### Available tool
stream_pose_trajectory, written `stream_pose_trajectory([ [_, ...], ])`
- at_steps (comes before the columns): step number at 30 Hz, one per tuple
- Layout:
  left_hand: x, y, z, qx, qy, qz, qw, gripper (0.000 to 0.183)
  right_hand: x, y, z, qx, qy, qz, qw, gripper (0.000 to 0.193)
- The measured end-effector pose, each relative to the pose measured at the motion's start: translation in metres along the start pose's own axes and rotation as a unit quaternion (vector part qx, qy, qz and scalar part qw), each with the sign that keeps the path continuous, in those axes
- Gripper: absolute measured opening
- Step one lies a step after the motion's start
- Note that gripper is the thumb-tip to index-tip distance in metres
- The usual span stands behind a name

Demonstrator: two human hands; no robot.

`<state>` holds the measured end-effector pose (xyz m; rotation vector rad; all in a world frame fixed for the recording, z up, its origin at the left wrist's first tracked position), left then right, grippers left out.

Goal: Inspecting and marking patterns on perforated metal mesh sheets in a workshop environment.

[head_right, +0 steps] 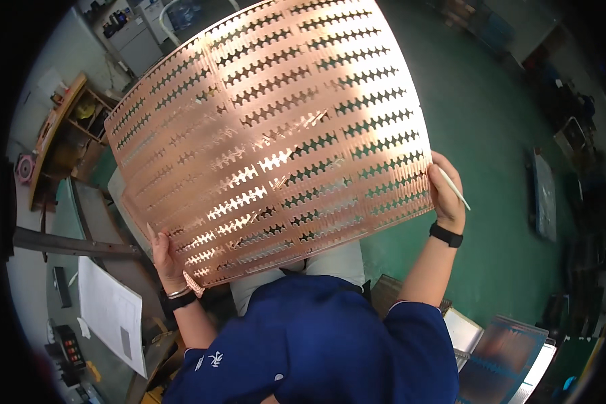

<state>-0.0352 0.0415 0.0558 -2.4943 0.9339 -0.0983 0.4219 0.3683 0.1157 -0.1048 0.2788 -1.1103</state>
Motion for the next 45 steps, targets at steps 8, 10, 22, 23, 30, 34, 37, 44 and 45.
stream_pose_trajectory([
  [8, -0.002, -0.021, -0.003, 0.026, 0.006, 0.039, 0.999, 0.061, 0.005, 0.01, -0.008, 0.024, 0.016, -0.035, 0.999, 0.039],
  [10, -0.001, -0.017, -0.004, 0.029, -0.002, 0.041, 0.999, 0.06, 0.008, 0.021, -0.016, 0.034, 0.008, -0.031, 0.999, 0.039],
  [22, 0.003, -0.015, -0.002, 0.053, 0.006, 0.086, 0.995, 0.051, 0.007, 0.012, -0.023, -0.009, 0.006, -0.046, 0.999, 0.034],
  [23, 0.003, -0.022, -0.002, 0.056, 0.01, 0.091, 0.994, 0.051, 0.008, 0.018, -0.027, -0.015, -0.007, -0.045, 0.999, 0.033],
  [30, 0.007, -0.031, 0.001, 0.045, 0.049, 0.1, 0.993, 0.045, 0.006, 0.03, -0.044, -0.006, -0.031, -0.071, 0.997, 0.032],
  [34, 0.008, -0.04, 0.001, 0.055, 0.05, 0.106, 0.992, 0.045, 0.006, 0.043, -0.057, -0.026, -0.039, -0.067, 0.997, 0.033],
  [37, 0.008, -0.046, -0.001, 0.019, 0.027, 0.115, 0.993, 0.05, 0.006, 0.033, -0.053, -0.031, -0.036, -0.062, 0.997, 0.032],
  [44, -0.011, -0.049, 0.011, 0.035, 0.087, 0.09, 0.991, 0.051, 0.019, 0.034, -0.051, -0.04, -0.065, 0.037, 0.996, 0.048],
  [45, -0.017, -0.049, 0.016, 0.03, 0.085, 0.085, 0.992, 0.051, 0.021, 0.035, -0.051, -0.016, -0.068, 0.038, 0.997, 0.056],
])
Point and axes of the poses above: each hand's wrist, its own x-axis away from the middle knuckle, its own y-axis out of the back of the hand, z = x × y, the point moved 9 cm from there along -x, towards the middle knuckle, and after that the axes turned 3 degrees about -x, right-handed, at the moved point
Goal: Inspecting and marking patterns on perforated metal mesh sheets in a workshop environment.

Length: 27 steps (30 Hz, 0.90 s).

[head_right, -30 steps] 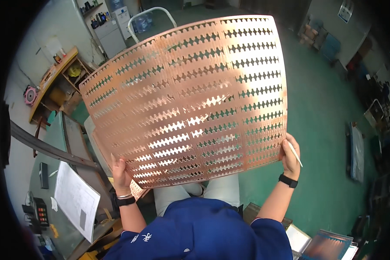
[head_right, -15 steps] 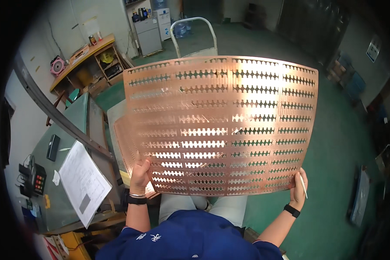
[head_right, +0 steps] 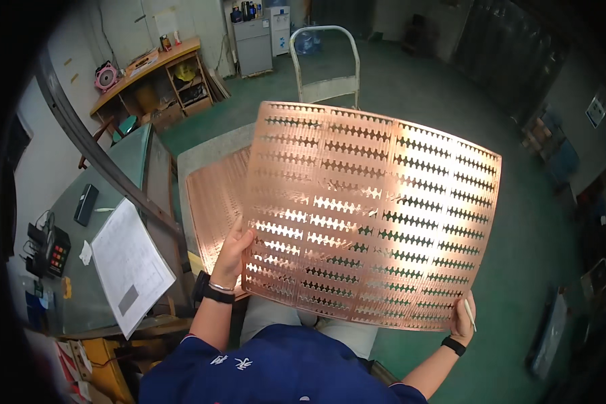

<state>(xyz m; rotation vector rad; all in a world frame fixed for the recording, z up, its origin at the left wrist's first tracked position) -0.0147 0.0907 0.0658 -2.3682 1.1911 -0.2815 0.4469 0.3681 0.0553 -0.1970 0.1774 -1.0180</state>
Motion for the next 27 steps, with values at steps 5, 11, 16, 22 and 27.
stream_pose_trajectory([
  [5, -0.025, -0.004, 0.039, -0.028, 0.053, 0.016, 0.998, 0.049, 0.004, 0.009, -0.013, -0.049, 0.001, -0.078, 0.996, 0.052],
  [11, -0.043, 0.034, 0.055, -0.214, 0.097, -0.107, 0.966, 0.044, 0.011, 0.029, -0.056, -0.193, -0.001, -0.148, 0.97, 0.047],
  [16, -0.018, 0.099, 0.073, -0.277, 0.023, -0.189, 0.942, 0.035, -0.05, 0.031, -0.1, -0.204, -0.006, -0.207, 0.957, 0.046],
  [22, 0.019, 0.085, 0.067, -0.618, -0.059, -0.191, 0.761, 0.029, -0.187, -0.054, -0.17, -0.307, -0.012, -0.158, 0.939, 0.046],
  [27, 0.033, 0.076, 0.06, -0.641, -0.046, -0.208, 0.738, 0.029, -0.279, -0.099, -0.216, -0.273, -0.051, -0.227, 0.933, 0.046],
])
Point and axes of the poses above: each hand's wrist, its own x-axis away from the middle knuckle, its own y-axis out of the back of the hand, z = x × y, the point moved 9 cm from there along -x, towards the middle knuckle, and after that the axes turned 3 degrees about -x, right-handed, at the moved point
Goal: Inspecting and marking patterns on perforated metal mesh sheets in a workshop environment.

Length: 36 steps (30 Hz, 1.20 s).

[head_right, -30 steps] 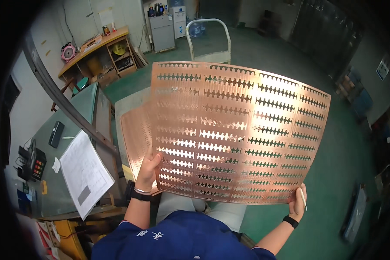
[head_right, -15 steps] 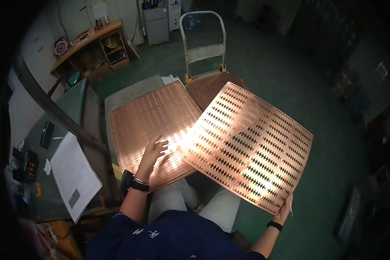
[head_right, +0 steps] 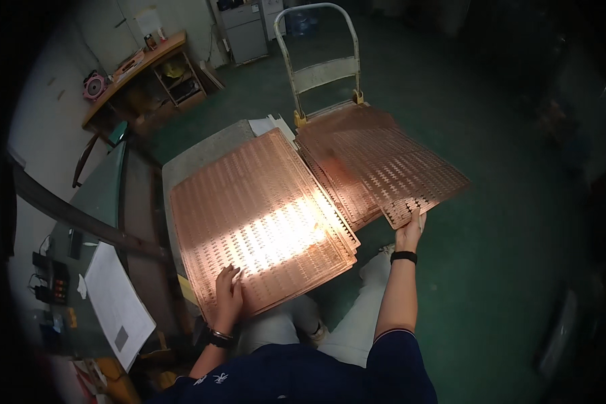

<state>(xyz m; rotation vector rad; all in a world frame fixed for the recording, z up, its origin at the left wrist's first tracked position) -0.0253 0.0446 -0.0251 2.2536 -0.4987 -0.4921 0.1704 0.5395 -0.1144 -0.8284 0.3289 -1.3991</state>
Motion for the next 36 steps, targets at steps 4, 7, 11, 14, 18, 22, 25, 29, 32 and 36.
stream_pose_trajectory([
  [4, 0.008, 0.007, 0.023, 0.029, 0.06, -0.007, 0.998, 0.031, -0.034, -0.025, -0.042, -0.004, 0.005, 0.077, 0.997, 0.05],
  [7, 0.009, 0.02, 0.027, -0.058, 0.048, -0.023, 0.997, 0.033, -0.031, -0.001, -0.096, 0.177, -0.172, -0.016, 0.969, 0.051],
  [11, 0.015, 0.033, 0.048, -0.118, 0.104, -0.037, 0.987, 0.035, -0.001, 0.034, -0.104, 0.349, -0.143, 0.058, 0.925, 0.05],
  [14, 0.024, 0.043, 0.067, -0.111, 0.13, -0.103, 0.98, 0.034, 0.029, 0.055, -0.086, 0.298, -0.102, 0.08, 0.946, 0.04],
  [18, 0.034, 0.047, 0.106, -0.034, 0.192, -0.103, 0.975, 0.039, 0.119, -0.004, -0.035, 0.4, 0.051, 0.227, 0.887, 0.034],
  [22, 0.034, 0.049, 0.095, 0.219, 0.303, -0.113, 0.92, 0.04, 0.203, -0.035, -0.012, 0.572, 0.241, 0.259, 0.74, 0.028],
  [25, 0.032, 0.048, 0.102, 0.195, 0.268, -0.117, 0.936, 0.042, 0.241, -0.056, -0.015, 0.586, 0.304, 0.309, 0.685, 0.031],
  [29, 0.03, 0.041, 0.117, 0.206, 0.27, -0.112, 0.934, 0.042, 0.247, -0.064, -0.031, 0.645, 0.29, 0.319, 0.631, 0.031],
  [32, 0.03, 0.047, 0.107, 0.261, 0.291, -0.132, 0.911, 0.042, 0.249, -0.069, -0.034, 0.665, 0.28, 0.315, 0.617, 0.027],
  [36, 0.028, 0.049, 0.126, 0.314, 0.287, -0.151, 0.892, 0.042, 0.264, -0.073, -0.033, 0.691, 0.328, 0.316, 0.561, 0.024],
])
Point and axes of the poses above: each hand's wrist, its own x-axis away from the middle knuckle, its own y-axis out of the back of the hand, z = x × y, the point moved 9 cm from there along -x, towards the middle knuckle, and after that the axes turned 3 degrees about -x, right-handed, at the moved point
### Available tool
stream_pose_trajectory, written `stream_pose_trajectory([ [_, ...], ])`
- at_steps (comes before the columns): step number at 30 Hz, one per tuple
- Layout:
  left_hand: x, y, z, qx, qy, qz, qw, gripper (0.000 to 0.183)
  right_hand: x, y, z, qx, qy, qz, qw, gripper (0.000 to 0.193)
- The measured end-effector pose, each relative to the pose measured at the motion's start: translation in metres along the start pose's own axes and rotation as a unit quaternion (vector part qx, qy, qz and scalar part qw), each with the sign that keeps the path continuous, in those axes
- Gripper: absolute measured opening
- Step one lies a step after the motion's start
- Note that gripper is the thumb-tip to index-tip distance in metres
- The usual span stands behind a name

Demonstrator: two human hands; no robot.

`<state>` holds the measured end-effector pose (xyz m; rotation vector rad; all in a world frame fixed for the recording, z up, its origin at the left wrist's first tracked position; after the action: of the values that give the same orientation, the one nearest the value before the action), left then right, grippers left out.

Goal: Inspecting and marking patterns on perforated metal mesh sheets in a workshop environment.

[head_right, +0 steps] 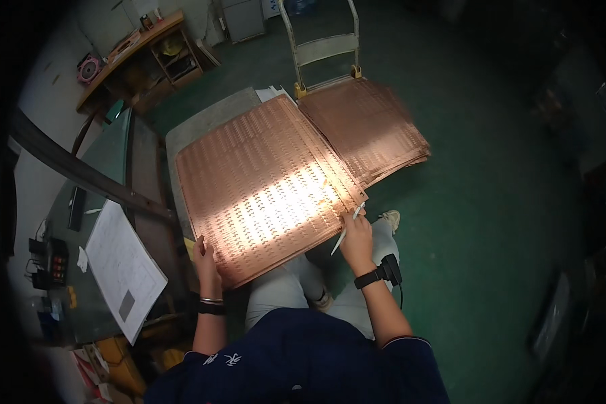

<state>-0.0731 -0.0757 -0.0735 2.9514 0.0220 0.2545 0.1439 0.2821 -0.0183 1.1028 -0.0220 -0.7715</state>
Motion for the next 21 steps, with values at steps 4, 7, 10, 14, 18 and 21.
stream_pose_trajectory([
  [4, -0.003, 0.01, -0.008, 0.023, -0.002, -0.039, 0.999, 0.041, 0.001, 0.0, -0.003, -0.013, 0.018, 0.006, 1.0, 0.024],
  [7, -0.004, 0.009, -0.015, 0.108, 0.01, -0.02, 0.994, 0.042, -0.01, 0.004, -0.026, -0.099, -0.067, 0.037, 0.992, 0.027],
  [10, 0.018, -0.011, -0.016, 0.184, 0.112, 0.044, 0.975, 0.046, -0.003, 0.029, -0.057, -0.182, -0.132, -0.1, 0.969, 0.032],
  [14, 0.075, -0.071, -0.005, 0.251, 0.287, 0.238, 0.893, 0.026, 0.041, 0.02, -0.11, -0.347, -0.235, -0.179, 0.89, 0.041],
  [18, 0.122, -0.113, 0.0, 0.227, 0.313, 0.282, 0.878, 0.011, 0.076, -0.005, -0.093, -0.555, -0.408, -0.107, 0.717, 0.057],
  [21, 0.156, -0.141, 0.006, 0.222, 0.347, 0.336, 0.847, 0.007, 0.077, -0.029, -0.075, -0.744, -0.397, -0.027, 0.536, 0.052],
])
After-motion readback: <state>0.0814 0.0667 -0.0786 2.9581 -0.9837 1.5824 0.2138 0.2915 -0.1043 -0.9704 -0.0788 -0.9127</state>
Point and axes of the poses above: each hand's wrist, its own x-axis away from the middle knuckle, its own y-axis out of the back of the hand, z = x × y, the point moved 9 cm from there along -x, towards the middle knuckle, and after that the axes turned 3 degrees about -x, right-handed, at the moved point
